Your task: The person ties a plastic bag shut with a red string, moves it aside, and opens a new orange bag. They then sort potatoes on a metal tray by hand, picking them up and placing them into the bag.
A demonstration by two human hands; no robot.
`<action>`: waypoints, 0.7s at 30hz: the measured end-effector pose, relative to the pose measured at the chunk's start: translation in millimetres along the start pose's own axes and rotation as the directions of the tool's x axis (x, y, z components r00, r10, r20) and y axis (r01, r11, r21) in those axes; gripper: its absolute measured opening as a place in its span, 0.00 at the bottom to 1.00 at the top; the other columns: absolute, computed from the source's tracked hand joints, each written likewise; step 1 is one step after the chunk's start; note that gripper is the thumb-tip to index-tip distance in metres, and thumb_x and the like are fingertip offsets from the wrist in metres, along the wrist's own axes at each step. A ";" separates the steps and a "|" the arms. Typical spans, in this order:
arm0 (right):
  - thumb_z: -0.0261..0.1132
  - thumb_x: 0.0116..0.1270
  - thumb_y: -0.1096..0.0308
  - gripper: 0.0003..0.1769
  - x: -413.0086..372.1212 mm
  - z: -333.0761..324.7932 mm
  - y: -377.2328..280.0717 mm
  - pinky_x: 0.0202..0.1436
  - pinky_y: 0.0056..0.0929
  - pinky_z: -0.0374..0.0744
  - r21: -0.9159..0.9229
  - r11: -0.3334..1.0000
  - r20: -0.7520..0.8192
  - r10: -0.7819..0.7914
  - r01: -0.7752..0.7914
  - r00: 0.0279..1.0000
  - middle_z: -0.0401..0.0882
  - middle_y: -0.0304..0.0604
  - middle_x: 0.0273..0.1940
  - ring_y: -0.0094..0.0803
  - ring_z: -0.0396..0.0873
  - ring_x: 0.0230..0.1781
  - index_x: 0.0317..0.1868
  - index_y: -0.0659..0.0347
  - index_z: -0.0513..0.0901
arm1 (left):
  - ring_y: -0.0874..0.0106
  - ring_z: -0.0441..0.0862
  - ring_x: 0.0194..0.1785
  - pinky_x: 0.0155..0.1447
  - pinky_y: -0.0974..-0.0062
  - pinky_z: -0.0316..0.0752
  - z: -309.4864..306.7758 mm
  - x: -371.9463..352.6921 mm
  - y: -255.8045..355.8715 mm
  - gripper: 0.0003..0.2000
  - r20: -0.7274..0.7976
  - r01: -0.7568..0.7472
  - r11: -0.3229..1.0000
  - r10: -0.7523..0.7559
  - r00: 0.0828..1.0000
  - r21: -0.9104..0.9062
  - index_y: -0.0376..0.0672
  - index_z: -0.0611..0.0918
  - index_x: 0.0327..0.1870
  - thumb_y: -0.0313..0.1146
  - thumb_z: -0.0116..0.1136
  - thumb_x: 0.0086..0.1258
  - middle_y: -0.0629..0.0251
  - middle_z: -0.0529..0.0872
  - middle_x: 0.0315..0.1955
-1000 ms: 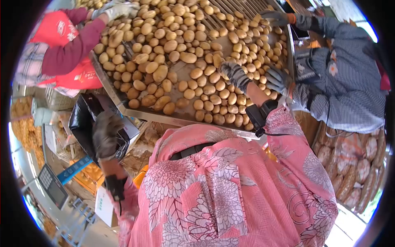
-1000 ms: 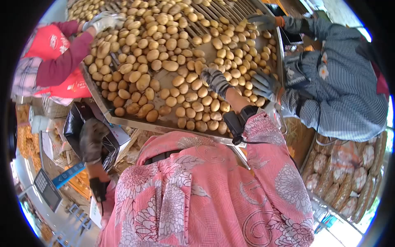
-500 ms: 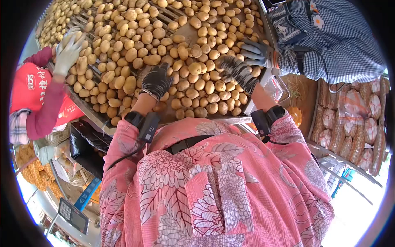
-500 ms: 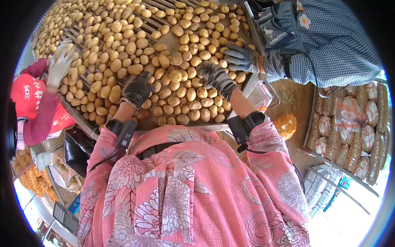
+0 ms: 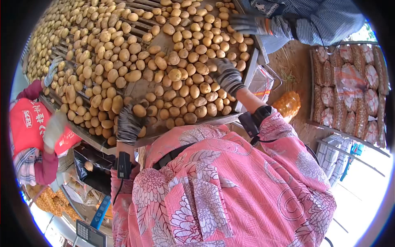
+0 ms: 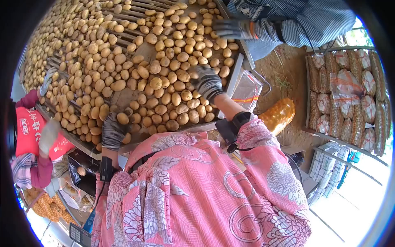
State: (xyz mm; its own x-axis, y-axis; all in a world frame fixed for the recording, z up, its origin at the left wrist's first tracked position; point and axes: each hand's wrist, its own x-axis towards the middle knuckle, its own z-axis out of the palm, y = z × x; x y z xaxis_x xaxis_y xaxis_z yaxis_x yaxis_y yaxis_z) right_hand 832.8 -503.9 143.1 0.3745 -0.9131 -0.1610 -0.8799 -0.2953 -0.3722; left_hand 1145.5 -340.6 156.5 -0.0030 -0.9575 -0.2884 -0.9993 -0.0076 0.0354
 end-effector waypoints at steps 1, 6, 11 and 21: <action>0.66 0.55 0.56 0.30 -3.8 6.4 -9.8 0.57 0.39 0.72 -0.060 0.996 0.031 -0.068 0.070 0.997 0.68 0.49 0.58 0.46 0.70 0.57 0.59 0.52 0.70 | 0.70 0.77 0.44 0.47 0.74 0.73 4.2 -0.8 1.6 0.17 0.009 0.077 0.929 -0.079 0.997 -0.363 0.40 0.78 0.43 0.36 0.62 0.55 0.64 0.80 0.38; 0.64 0.55 0.49 0.35 -25.5 12.4 -37.1 0.67 0.52 0.57 -0.204 0.967 0.278 -0.090 0.150 0.956 0.52 0.50 0.69 0.59 0.48 0.69 0.63 0.46 0.67 | 0.78 0.75 0.40 0.48 0.77 0.71 22.4 28.6 9.9 0.18 0.297 0.299 0.009 -0.089 0.951 -0.954 0.38 0.77 0.47 0.37 0.62 0.58 0.65 0.80 0.34; 0.64 0.54 0.49 0.29 -48.5 10.2 -18.9 0.64 0.49 0.59 -0.128 0.951 0.176 -0.257 0.281 0.950 0.61 0.50 0.63 0.51 0.58 0.65 0.57 0.47 0.74 | 0.67 0.76 0.50 0.54 0.70 0.71 -10.6 88.6 58.1 0.23 -0.074 -0.064 0.690 0.015 0.997 -0.721 0.42 0.74 0.54 0.35 0.62 0.56 0.58 0.79 0.44; 0.62 0.57 0.63 0.16 -12.9 -14.9 46.1 0.47 0.38 0.75 0.237 0.971 0.063 0.023 -0.038 0.998 0.78 0.48 0.45 0.45 0.77 0.44 0.46 0.57 0.79 | 0.57 0.68 0.62 0.62 0.64 0.67 -16.5 94.8 60.9 0.26 0.065 -0.223 0.921 0.257 0.964 -0.320 0.50 0.73 0.59 0.34 0.63 0.55 0.49 0.67 0.60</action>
State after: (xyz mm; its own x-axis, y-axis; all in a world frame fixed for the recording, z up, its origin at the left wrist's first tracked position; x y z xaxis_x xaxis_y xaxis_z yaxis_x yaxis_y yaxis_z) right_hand 783.1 -509.9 141.7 0.3716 -0.9001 -0.2273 -0.7993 -0.1857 -0.5715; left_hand 1085.0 -436.6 147.1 -0.2616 -0.9067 -0.3308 -0.9077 0.1146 0.4037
